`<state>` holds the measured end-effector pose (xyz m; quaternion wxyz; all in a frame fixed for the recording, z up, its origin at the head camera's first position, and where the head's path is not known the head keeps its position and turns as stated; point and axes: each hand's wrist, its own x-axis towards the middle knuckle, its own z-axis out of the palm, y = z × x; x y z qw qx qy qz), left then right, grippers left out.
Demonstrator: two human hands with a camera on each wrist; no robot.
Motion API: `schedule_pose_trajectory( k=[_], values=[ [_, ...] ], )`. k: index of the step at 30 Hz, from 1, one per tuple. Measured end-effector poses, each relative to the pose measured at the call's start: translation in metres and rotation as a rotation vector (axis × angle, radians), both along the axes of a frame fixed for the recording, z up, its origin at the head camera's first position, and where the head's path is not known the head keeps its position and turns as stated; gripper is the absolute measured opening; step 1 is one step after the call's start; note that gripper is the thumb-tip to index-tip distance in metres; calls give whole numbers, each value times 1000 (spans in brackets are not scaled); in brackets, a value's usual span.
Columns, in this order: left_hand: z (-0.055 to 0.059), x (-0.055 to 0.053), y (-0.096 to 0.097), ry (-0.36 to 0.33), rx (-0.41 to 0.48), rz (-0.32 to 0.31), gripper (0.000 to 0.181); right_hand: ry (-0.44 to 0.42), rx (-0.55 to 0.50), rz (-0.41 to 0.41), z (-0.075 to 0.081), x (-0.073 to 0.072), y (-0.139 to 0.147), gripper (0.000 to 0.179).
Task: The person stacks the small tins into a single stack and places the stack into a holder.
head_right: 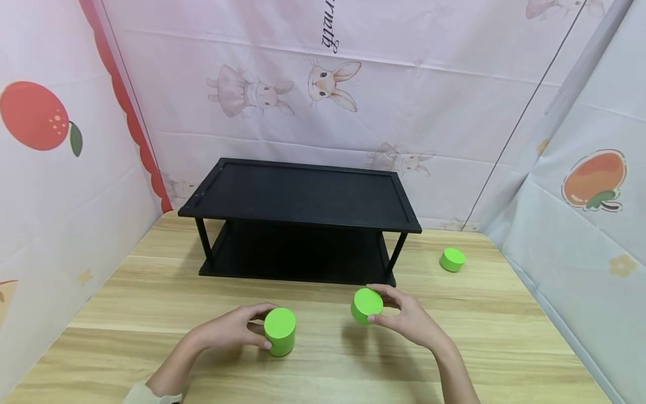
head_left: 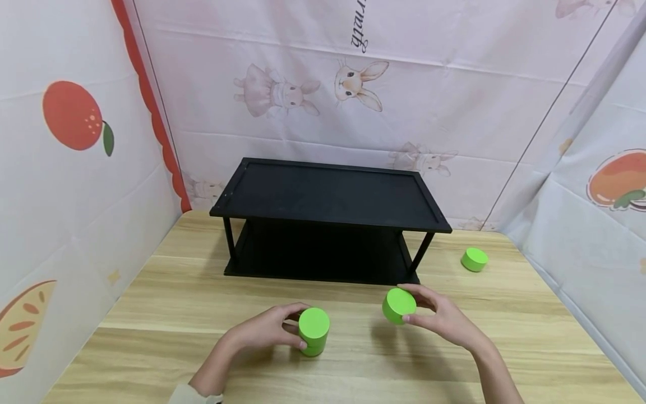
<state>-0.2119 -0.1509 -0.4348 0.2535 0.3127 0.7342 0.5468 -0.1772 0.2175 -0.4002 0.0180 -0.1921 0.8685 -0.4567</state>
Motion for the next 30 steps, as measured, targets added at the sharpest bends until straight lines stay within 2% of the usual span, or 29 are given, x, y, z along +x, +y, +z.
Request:
schedule_pose_trajectory(
  k=[11,20,30],
  values=[
    [-1,1,-1,1,-4,-5,60,-13,8,3,1,-3,-8,57],
    [-2,-2,-1,35,-28,-7,61,-6,13,8,2,-5,-14,56],
    [-2,-1,-1,23,-22,-12,61,-13,-3,34,3,-5,-20,59]
  ],
)
